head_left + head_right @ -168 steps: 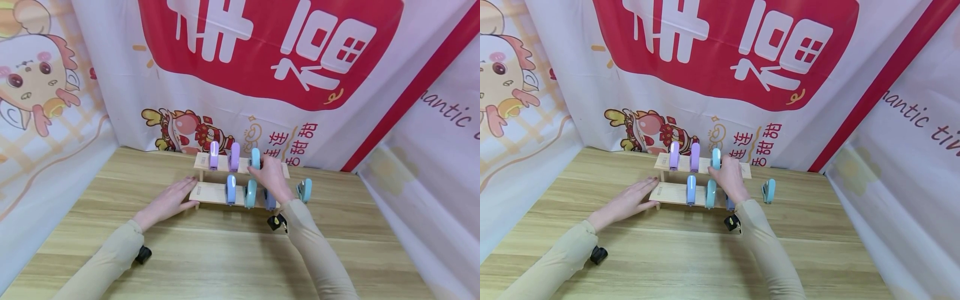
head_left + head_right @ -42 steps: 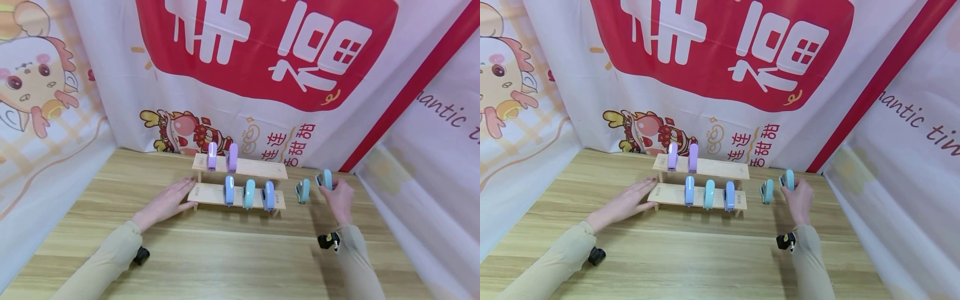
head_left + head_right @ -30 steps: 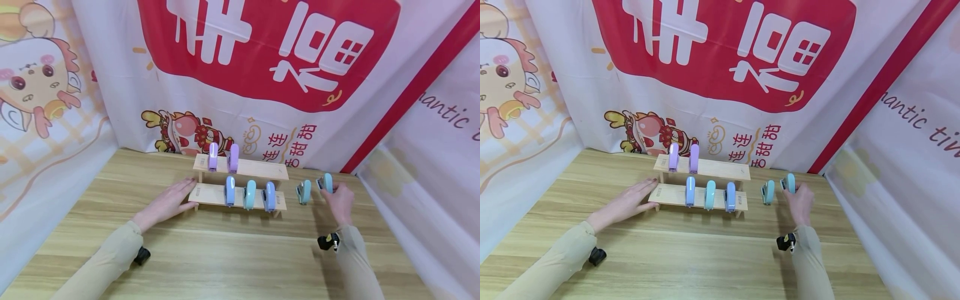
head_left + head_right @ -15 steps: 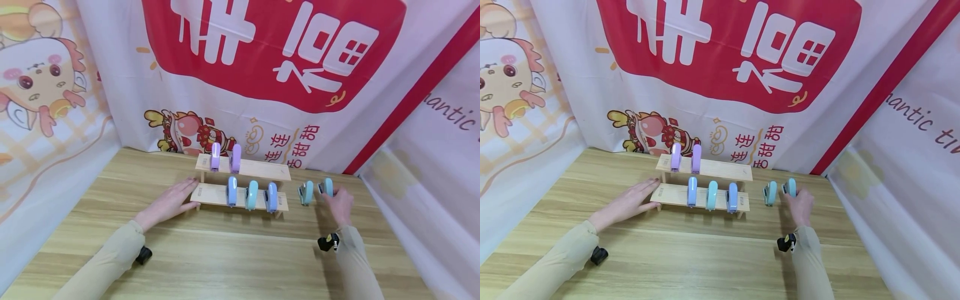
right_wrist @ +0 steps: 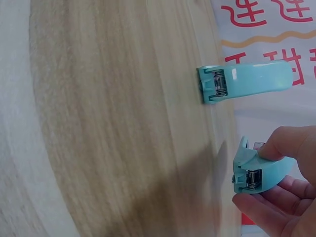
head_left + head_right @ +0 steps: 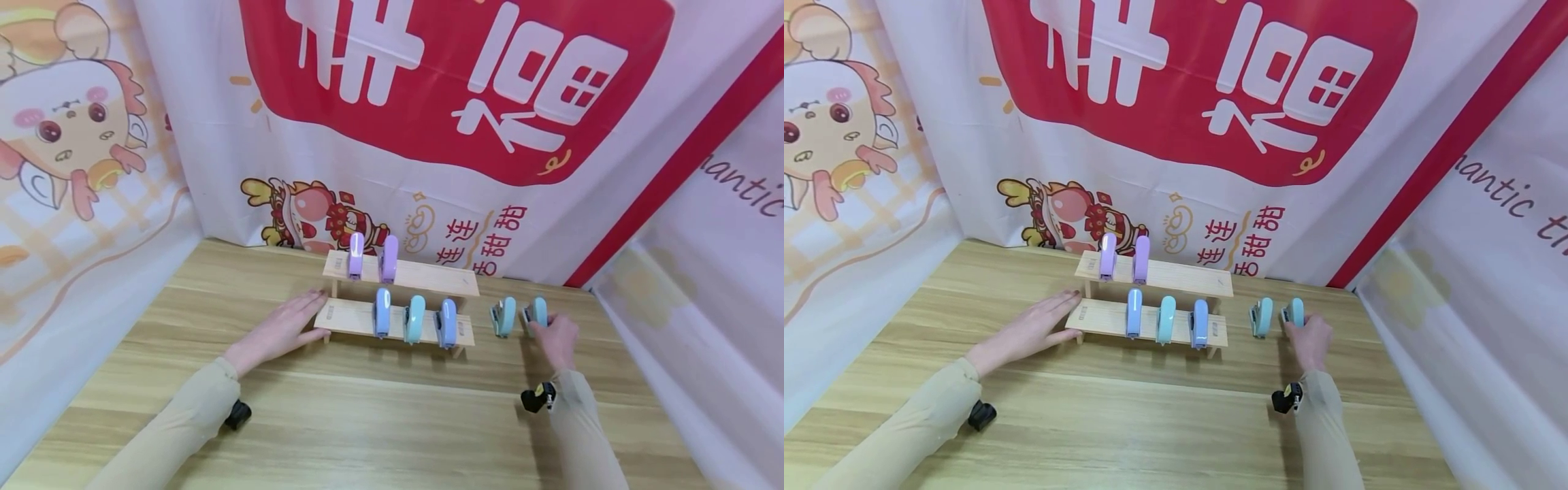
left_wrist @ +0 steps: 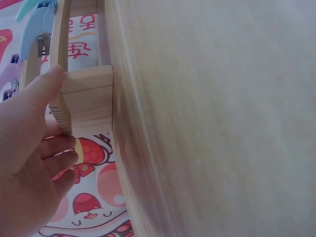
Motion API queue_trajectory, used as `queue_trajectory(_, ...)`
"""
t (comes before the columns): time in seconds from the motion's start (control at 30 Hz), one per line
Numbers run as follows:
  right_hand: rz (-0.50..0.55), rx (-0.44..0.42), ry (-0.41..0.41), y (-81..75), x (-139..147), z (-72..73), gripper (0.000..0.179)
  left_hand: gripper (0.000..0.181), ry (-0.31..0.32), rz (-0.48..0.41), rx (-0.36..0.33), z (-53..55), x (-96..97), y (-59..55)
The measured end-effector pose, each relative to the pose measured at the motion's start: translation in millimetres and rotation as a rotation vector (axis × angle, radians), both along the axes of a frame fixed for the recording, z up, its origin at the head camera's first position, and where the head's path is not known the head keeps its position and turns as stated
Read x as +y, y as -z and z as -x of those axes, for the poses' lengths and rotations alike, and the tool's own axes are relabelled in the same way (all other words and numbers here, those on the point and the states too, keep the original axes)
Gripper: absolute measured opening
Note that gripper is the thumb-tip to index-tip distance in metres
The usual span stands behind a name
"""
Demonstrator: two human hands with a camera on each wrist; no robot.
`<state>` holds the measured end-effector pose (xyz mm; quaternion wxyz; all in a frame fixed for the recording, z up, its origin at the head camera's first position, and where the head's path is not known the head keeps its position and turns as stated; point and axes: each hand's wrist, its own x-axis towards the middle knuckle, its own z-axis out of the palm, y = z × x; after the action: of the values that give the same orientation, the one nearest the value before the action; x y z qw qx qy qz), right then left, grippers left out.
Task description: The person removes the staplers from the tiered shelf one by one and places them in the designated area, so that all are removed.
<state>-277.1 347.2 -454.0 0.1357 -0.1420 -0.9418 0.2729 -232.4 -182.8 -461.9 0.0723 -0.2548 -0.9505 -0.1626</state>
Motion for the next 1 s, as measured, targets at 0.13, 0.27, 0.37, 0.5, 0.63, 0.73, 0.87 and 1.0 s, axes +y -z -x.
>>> queue_trajectory(0.13, 0.001, -0.031, 0.010, 1.1, 0.1, 0.2, 0.031, 0.078, 0.000, -0.006, -0.003, -0.3, 0.3, -0.7)
queue_trajectory(0.27, 0.026, -0.071, 0.020, 1.8, -0.5, 0.6, 0.032, 0.078, -0.002, -0.007, -0.008, -0.7, 0.2, -0.8)
queue_trajectory(0.37, 0.028, -0.081, 0.026, 3.1, -0.4, 1.4, 0.033, 0.078, -0.002, -0.008, -0.003, -0.7, -0.2, -0.1)
queue_trajectory(0.5, 0.026, -0.080, 0.030, 5.7, 1.6, 1.8, 0.032, 0.078, 0.001, -0.003, 0.007, 0.1, -0.1, 0.6)
queue_trajectory(0.63, 0.022, -0.086, 0.025, 7.8, 3.7, 2.0, 0.031, 0.078, -0.001, -0.001, 0.008, 0.8, -0.2, 1.6)
queue_trajectory(0.73, 0.028, -0.106, 0.026, 8.3, 4.4, 2.4, 0.031, 0.078, -0.003, 0.002, 0.005, 0.7, -0.5, 1.8)
queue_trajectory(0.87, 0.050, -0.139, 0.034, 8.1, 4.8, 2.7, 0.031, 0.078, -0.005, 0.003, -0.002, 0.4, -0.5, 0.8)
queue_trajectory(1.0, 0.058, -0.146, 0.039, 8.9, 5.1, 2.4, 0.030, 0.078, -0.005, 0.003, -0.005, -0.3, 0.1, -0.3)
